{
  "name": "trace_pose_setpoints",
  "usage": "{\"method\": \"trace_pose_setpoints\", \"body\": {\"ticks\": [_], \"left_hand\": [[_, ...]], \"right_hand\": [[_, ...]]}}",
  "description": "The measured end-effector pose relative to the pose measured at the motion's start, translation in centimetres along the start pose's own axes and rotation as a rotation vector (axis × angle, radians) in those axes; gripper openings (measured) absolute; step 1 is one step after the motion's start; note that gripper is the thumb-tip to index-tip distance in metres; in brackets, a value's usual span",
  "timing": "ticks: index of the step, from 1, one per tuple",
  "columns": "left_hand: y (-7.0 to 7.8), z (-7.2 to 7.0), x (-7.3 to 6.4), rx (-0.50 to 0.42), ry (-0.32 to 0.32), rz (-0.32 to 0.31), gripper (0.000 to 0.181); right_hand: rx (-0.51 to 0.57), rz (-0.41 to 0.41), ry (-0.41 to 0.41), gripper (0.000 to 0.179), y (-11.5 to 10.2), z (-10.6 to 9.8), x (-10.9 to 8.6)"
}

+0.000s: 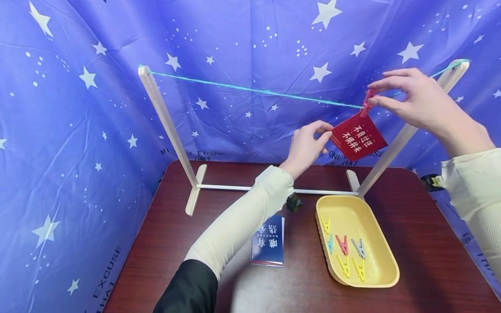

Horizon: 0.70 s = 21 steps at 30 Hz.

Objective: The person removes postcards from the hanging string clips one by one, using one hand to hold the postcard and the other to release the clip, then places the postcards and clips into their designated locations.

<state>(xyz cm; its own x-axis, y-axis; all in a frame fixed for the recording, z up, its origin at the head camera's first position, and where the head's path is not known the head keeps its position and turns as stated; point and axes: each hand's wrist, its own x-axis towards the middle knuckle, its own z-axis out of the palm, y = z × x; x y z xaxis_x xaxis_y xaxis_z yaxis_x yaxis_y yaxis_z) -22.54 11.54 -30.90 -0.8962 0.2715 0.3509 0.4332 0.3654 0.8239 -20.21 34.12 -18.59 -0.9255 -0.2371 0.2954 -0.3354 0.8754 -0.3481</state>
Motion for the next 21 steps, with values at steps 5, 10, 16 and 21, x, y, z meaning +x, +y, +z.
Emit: {"method": "trace_pose_setpoints", "body": {"ticks": [5,10,16,21], "left_hand": [[-0.08,-0.22,-0.09,0.058,-0.005,-0.002,0.015],[-0.25,-0.38,-0.22,0.092,0.003,-0.005,0.016],[-0.25,-0.52,-0.22,0.103,0.006,-0.003,0.016],[-0.06,-0.63,-0.12,0.094,0.006,0.014,0.017]], "right_hand": [[0.007,-0.023,-0.008,0.036,0.01,0.01,0.03],[0.013,-0.075,-0.013,0.031,0.15,0.00,0.29],[-0.031,-0.149,0.017,0.024,0.23,0.06,0.57],[-0.022,-0.208,0.103,0.020,0.10,0.35,0.43]]}}
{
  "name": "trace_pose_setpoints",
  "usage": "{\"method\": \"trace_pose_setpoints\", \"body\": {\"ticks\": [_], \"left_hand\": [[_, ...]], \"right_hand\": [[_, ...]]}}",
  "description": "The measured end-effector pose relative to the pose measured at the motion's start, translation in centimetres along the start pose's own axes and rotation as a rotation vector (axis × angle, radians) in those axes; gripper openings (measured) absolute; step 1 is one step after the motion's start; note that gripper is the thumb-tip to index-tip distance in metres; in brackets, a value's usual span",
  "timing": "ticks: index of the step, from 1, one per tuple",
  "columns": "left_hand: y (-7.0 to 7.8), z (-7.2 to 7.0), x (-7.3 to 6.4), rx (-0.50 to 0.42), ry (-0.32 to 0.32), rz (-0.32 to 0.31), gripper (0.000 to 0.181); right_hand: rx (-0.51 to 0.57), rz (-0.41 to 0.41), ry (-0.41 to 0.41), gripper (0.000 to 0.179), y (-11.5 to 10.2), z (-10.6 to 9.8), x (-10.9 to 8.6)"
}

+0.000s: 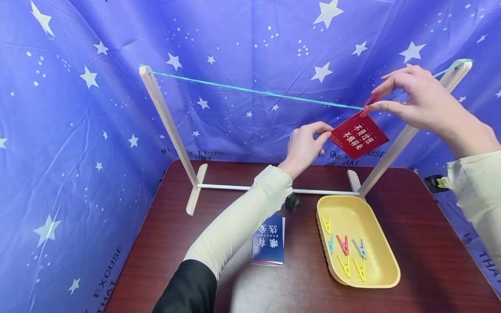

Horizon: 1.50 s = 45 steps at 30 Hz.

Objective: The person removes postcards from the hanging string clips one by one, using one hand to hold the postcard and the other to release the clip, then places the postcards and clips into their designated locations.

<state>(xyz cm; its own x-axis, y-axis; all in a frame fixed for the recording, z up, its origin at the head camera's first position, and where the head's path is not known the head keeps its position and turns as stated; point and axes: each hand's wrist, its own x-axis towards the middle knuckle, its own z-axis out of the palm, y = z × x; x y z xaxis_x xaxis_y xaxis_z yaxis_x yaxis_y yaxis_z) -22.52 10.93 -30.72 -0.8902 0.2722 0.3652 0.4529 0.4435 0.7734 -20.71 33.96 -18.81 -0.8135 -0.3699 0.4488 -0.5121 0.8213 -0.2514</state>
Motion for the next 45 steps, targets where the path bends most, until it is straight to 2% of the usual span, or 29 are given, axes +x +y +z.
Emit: {"method": "trace_pose_setpoints", "body": {"ticks": [9,15,20,28,37,45], "left_hand": [[0.0,-0.2,-0.1,0.026,-0.001,-0.001,0.017],[-0.2,-0.2,-0.3,0.023,0.008,0.000,0.017],[-0.6,-0.4,-0.4,0.030,0.009,-0.006,0.017],[-1.1,-0.6,-0.6,0.014,0.010,-0.011,0.017],[-1.5,-0.7,-0.8,0.002,0.019,0.004,0.016],[-1.7,-0.8,-1.3,-0.020,0.040,0.015,0.017]], "right_hand": [[0.018,0.016,0.031,0.009,0.0,0.0,-0.6],[0.018,-0.003,0.105,0.009,-0.3,0.4,-0.9],[0.028,0.014,0.167,0.011,-0.7,0.5,-1.0],[0.057,-0.057,0.290,0.019,-0.9,0.7,-1.0],[0.052,-0.094,0.352,0.016,-1.3,0.3,-1.0],[0.052,-0.082,0.377,0.018,-1.7,0.2,-1.0]]}}
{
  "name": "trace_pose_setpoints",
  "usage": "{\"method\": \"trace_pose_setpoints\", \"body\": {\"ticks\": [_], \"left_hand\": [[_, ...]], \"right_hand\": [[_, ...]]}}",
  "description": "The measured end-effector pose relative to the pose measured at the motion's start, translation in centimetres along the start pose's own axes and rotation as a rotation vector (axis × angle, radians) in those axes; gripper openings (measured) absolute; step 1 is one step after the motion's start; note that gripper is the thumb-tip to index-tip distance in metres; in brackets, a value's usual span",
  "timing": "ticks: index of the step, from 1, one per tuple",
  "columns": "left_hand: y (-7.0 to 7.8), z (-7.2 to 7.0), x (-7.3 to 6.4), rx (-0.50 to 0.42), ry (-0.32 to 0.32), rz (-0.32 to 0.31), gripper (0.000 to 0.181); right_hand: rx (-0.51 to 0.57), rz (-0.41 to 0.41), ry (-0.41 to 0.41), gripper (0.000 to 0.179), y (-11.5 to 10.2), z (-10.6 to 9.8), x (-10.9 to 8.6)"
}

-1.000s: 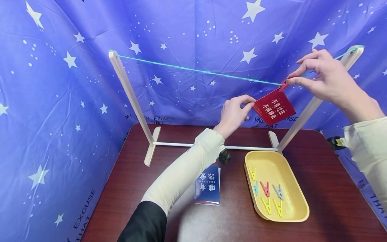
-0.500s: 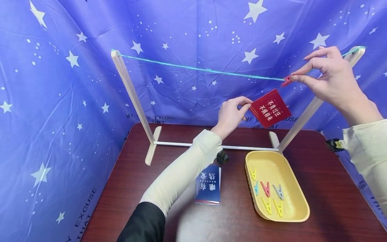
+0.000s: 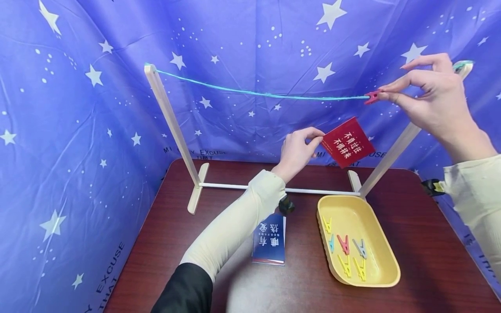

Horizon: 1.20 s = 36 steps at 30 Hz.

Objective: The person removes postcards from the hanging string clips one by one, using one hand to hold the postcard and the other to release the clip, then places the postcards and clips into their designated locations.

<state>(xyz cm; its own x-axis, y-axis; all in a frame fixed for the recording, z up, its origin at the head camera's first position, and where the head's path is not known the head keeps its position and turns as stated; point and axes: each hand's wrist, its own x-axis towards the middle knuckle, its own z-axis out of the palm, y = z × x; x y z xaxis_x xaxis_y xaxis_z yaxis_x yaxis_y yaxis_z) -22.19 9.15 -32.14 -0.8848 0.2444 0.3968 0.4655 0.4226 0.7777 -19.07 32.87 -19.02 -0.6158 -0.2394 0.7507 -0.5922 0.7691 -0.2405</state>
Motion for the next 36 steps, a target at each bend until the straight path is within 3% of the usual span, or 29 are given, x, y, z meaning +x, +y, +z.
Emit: {"method": "trace_pose_setpoints", "body": {"ticks": [8,12,17,20,23,27,36], "left_hand": [[-0.3,-0.3,-0.4,0.000,0.002,-0.016,0.017],[-0.5,-0.4,-0.5,-0.013,0.003,-0.016,0.018],[-0.6,-0.4,-0.6,-0.016,0.007,-0.010,0.018],[-0.6,-0.4,-0.7,-0.010,0.007,-0.008,0.017],[-0.7,-0.6,-0.7,-0.005,0.006,-0.007,0.017],[-0.9,-0.7,-0.8,-0.007,0.009,-0.008,0.016],[-1.3,-0.9,-1.4,0.001,0.002,-0.004,0.017]], "right_hand": [[0.001,-0.051,0.045,0.021,-0.2,-0.1,-0.2],[0.037,-0.074,0.078,0.014,-0.2,-0.1,-0.2],[0.091,-0.067,0.150,0.047,-0.9,0.1,-0.2],[0.108,-0.054,0.189,0.050,-1.8,0.2,-0.2],[0.115,-0.051,0.207,0.038,-2.3,0.2,-0.3],[0.121,-0.059,0.218,0.039,-2.5,0.4,-0.5],[0.123,-0.059,0.218,0.068,-2.4,0.7,-1.7]]}}
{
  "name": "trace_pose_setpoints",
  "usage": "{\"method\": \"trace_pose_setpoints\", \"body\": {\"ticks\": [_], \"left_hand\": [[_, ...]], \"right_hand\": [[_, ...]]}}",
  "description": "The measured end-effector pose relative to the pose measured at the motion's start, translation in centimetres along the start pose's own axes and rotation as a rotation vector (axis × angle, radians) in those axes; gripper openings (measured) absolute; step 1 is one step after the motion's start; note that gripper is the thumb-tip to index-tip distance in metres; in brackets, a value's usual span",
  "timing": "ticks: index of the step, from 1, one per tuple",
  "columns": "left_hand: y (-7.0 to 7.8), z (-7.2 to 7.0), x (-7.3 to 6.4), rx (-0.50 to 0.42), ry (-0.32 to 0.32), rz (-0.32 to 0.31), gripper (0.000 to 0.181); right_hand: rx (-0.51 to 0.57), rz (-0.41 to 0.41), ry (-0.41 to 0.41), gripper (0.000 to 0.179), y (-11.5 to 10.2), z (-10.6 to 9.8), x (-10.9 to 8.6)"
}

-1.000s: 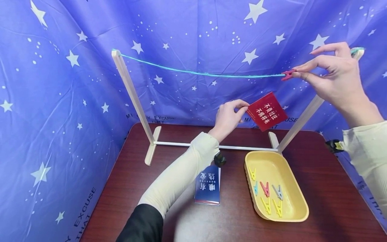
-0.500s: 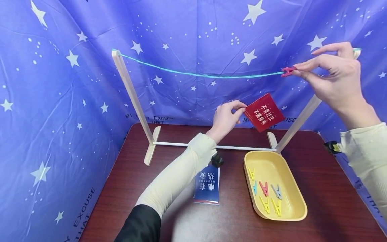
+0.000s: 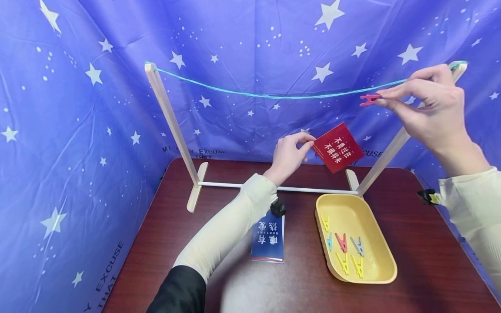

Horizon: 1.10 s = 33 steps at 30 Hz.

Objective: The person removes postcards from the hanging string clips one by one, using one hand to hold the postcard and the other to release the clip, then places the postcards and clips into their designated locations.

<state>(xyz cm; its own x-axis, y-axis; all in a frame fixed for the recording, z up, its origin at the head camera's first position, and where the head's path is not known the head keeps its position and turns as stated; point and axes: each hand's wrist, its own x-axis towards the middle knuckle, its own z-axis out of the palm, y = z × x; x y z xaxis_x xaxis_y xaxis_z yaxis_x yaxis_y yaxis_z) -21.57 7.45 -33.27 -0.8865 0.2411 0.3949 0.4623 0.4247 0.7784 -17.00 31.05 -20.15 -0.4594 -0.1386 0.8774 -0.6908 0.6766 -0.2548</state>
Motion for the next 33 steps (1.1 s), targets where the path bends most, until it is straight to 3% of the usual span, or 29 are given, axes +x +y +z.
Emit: {"method": "trace_pose_setpoints", "body": {"ticks": [5,11,26,33], "left_hand": [[-0.1,-0.2,-0.7,0.000,-0.024,-0.007,0.016],[0.1,-0.7,-1.4,-0.009,-0.060,0.006,0.016],[-0.7,-1.4,-2.0,-0.056,-0.065,-0.003,0.015],[-1.0,-1.7,-2.2,-0.060,-0.059,-0.002,0.015]], "right_hand": [[0.015,-0.014,-0.010,0.073,0.3,0.0,-0.8],[-0.050,-0.041,-0.065,0.080,0.9,-0.2,-1.7],[-0.071,-0.069,-0.213,0.078,1.7,-0.5,-4.0],[-0.053,-0.037,-0.215,0.087,1.6,0.0,-4.9]]}}
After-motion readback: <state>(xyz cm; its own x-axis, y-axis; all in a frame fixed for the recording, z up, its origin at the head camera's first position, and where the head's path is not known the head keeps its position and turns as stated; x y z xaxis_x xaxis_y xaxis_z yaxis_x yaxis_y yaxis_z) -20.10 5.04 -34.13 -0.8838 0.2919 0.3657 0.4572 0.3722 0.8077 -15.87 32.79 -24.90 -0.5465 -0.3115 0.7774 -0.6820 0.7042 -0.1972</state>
